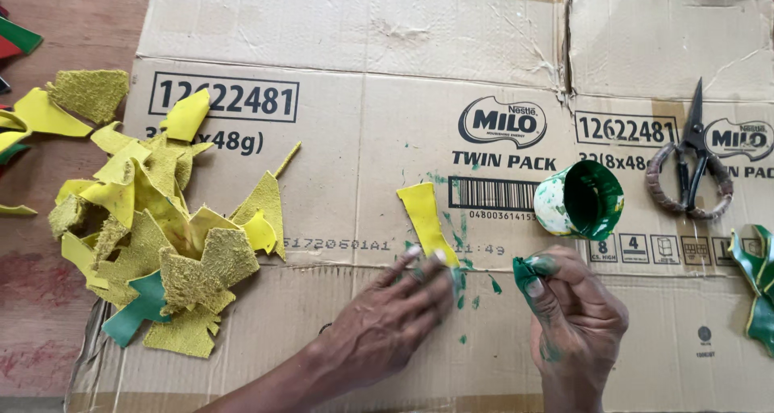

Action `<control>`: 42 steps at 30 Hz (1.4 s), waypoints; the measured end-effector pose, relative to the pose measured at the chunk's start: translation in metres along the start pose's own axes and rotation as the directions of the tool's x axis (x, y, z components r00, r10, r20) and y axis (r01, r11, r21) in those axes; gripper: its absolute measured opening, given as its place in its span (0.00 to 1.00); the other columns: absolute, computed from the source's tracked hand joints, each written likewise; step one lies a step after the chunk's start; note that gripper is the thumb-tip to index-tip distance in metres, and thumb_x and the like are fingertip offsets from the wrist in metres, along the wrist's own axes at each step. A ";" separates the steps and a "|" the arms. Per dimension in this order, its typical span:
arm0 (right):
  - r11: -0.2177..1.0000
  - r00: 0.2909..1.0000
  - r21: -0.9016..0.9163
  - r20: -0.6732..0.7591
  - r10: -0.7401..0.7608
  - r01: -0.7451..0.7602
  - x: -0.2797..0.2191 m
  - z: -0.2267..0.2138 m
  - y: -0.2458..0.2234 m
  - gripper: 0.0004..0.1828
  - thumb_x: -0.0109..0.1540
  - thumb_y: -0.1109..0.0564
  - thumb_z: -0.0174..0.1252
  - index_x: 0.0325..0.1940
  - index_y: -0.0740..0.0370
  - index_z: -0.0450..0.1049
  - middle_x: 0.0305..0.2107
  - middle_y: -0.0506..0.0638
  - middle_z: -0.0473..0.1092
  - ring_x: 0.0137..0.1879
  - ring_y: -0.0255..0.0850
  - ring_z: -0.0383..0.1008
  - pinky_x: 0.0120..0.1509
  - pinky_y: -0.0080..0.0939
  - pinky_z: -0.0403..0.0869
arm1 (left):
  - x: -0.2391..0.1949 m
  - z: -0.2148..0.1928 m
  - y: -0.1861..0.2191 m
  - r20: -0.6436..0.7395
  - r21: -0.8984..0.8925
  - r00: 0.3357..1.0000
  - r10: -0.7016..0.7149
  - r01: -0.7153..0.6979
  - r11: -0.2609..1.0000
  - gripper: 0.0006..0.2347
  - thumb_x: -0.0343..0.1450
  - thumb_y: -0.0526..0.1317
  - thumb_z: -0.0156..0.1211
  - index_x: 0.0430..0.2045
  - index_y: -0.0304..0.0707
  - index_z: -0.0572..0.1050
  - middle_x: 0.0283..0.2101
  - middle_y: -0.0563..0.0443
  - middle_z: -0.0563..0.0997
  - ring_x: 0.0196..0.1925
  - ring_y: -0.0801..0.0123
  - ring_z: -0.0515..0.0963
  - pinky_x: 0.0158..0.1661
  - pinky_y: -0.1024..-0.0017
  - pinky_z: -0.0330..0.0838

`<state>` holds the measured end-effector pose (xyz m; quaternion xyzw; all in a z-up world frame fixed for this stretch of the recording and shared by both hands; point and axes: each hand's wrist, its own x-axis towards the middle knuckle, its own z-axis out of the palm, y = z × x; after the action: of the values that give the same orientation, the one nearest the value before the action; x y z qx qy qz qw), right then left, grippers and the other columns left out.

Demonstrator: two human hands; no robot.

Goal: The person paints yellow foam pieces green using a small brush and a paint can. They repeatedly dip the brush, apply paint to each piece, and place the finished pieces on a cardboard surface.

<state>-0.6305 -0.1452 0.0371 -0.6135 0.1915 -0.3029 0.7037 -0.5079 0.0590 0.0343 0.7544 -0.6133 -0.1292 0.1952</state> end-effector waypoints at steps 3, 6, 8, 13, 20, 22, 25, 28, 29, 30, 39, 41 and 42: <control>0.988 1.000 0.152 -0.008 0.023 -0.021 0.004 0.002 0.004 0.10 0.64 0.72 0.62 0.50 0.75 0.76 0.45 0.56 0.73 0.51 0.37 0.74 0.63 0.35 0.73 | 0.000 -0.008 -0.002 0.093 -0.213 0.996 0.009 0.011 0.977 0.19 0.76 0.41 0.50 0.63 0.36 0.66 0.68 0.43 0.69 0.75 0.51 0.61 0.77 0.51 0.42; 0.941 0.997 0.332 -0.004 0.076 -0.071 0.005 0.007 0.009 0.12 0.66 0.69 0.60 0.54 0.73 0.76 0.48 0.59 0.75 0.53 0.44 0.77 0.67 0.43 0.74 | 0.009 -0.003 -0.008 -0.061 -0.055 0.994 -0.086 0.083 0.995 0.23 0.77 0.44 0.44 0.68 0.32 0.59 0.73 0.40 0.62 0.76 0.50 0.56 0.74 0.52 0.41; 0.908 0.993 0.401 0.029 0.115 -0.117 0.006 0.017 0.015 0.12 0.66 0.67 0.59 0.54 0.72 0.75 0.46 0.61 0.76 0.54 0.48 0.79 0.68 0.49 0.75 | 0.014 -0.002 -0.018 -0.068 0.092 0.992 -0.103 0.109 0.990 0.24 0.75 0.43 0.40 0.68 0.32 0.58 0.73 0.40 0.59 0.77 0.49 0.52 0.72 0.53 0.40; 0.793 0.961 0.551 0.064 0.270 -0.260 0.000 0.042 0.040 0.09 0.67 0.68 0.58 0.52 0.74 0.74 0.43 0.59 0.76 0.54 0.48 0.79 0.73 0.55 0.72 | 0.008 0.001 -0.026 -0.012 0.088 0.990 -0.142 0.142 0.986 0.26 0.77 0.45 0.35 0.71 0.28 0.53 0.76 0.38 0.53 0.80 0.55 0.47 0.75 0.57 0.37; 0.867 0.959 0.416 0.047 0.280 -0.273 0.002 0.047 0.044 0.10 0.67 0.70 0.55 0.52 0.75 0.72 0.43 0.60 0.76 0.52 0.45 0.79 0.71 0.54 0.69 | 0.036 -0.013 -0.055 -0.061 0.224 0.963 -0.261 0.268 0.937 0.25 0.80 0.51 0.31 0.71 0.40 0.47 0.76 0.45 0.43 0.78 0.53 0.38 0.71 0.51 0.26; 0.887 0.963 0.381 0.038 0.266 -0.260 0.002 0.047 0.040 0.09 0.67 0.70 0.54 0.51 0.76 0.72 0.43 0.61 0.76 0.53 0.47 0.80 0.71 0.53 0.72 | 0.056 -0.033 -0.075 -0.031 0.226 0.820 -0.572 0.563 0.795 0.31 0.80 0.54 0.25 0.72 0.31 0.30 0.77 0.39 0.26 0.77 0.51 0.25 0.69 0.50 0.18; 0.890 0.962 0.376 0.013 0.272 -0.257 0.001 0.047 0.038 0.09 0.67 0.70 0.54 0.51 0.77 0.71 0.42 0.62 0.76 0.52 0.48 0.80 0.70 0.53 0.72 | 0.065 -0.068 -0.082 -0.422 0.181 0.736 -0.530 0.641 0.746 0.34 0.79 0.59 0.25 0.71 0.37 0.22 0.74 0.40 0.18 0.76 0.47 0.18 0.70 0.49 0.14; 0.899 0.966 0.364 0.009 0.257 -0.242 -0.002 0.046 0.040 0.09 0.66 0.70 0.55 0.51 0.77 0.71 0.43 0.61 0.76 0.52 0.47 0.80 0.69 0.52 0.72 | 0.075 -0.074 -0.052 0.332 0.187 0.704 -0.627 0.603 0.776 0.42 0.73 0.67 0.34 0.71 0.46 0.20 0.74 0.43 0.13 0.76 0.49 0.14 0.69 0.47 0.11; 0.906 0.973 0.360 0.022 0.231 -0.223 0.002 0.049 0.042 0.09 0.66 0.70 0.55 0.51 0.77 0.71 0.43 0.60 0.76 0.53 0.46 0.80 0.70 0.51 0.72 | 0.082 -0.077 -0.056 0.297 0.199 0.695 -0.655 0.625 0.754 0.42 0.73 0.68 0.34 0.71 0.47 0.21 0.74 0.44 0.14 0.77 0.49 0.14 0.70 0.45 0.12; 0.912 0.971 0.337 0.029 0.238 -0.234 0.006 0.051 0.043 0.10 0.66 0.70 0.55 0.51 0.77 0.71 0.43 0.61 0.77 0.52 0.46 0.80 0.68 0.51 0.73 | 0.090 -0.078 -0.063 0.261 0.211 0.684 -0.681 0.648 0.732 0.41 0.74 0.68 0.33 0.72 0.47 0.22 0.74 0.44 0.14 0.77 0.48 0.14 0.70 0.44 0.12; 0.915 0.972 0.331 0.040 0.230 -0.230 0.005 0.047 0.042 0.09 0.67 0.71 0.55 0.52 0.76 0.71 0.43 0.61 0.77 0.52 0.46 0.81 0.67 0.46 0.77 | 0.093 -0.061 -0.100 0.058 0.138 0.846 -0.530 0.519 0.844 0.49 0.72 0.70 0.52 0.72 0.46 0.25 0.75 0.37 0.19 0.76 0.41 0.18 0.70 0.36 0.17; 0.916 0.966 0.311 0.019 0.259 -0.251 0.005 0.048 0.043 0.10 0.66 0.71 0.55 0.52 0.76 0.72 0.43 0.63 0.78 0.52 0.47 0.81 0.63 0.44 0.76 | 0.089 -0.075 -0.104 0.090 0.221 0.771 -0.630 0.601 0.768 0.51 0.70 0.71 0.53 0.72 0.45 0.24 0.75 0.37 0.18 0.77 0.41 0.18 0.71 0.35 0.18; 0.913 0.962 0.313 0.015 0.272 -0.263 0.003 0.048 0.042 0.10 0.66 0.71 0.55 0.52 0.76 0.71 0.43 0.63 0.77 0.52 0.47 0.81 0.64 0.44 0.76 | 0.085 -0.091 -0.115 -0.020 0.273 0.730 -0.683 0.661 0.699 0.52 0.69 0.70 0.54 0.73 0.42 0.24 0.75 0.35 0.19 0.77 0.40 0.19 0.71 0.34 0.20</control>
<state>-0.5899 -0.1087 0.0041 -0.4580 0.2335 -0.2390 0.8238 -0.3500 0.0078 0.0668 0.9388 -0.3144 -0.1406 0.0077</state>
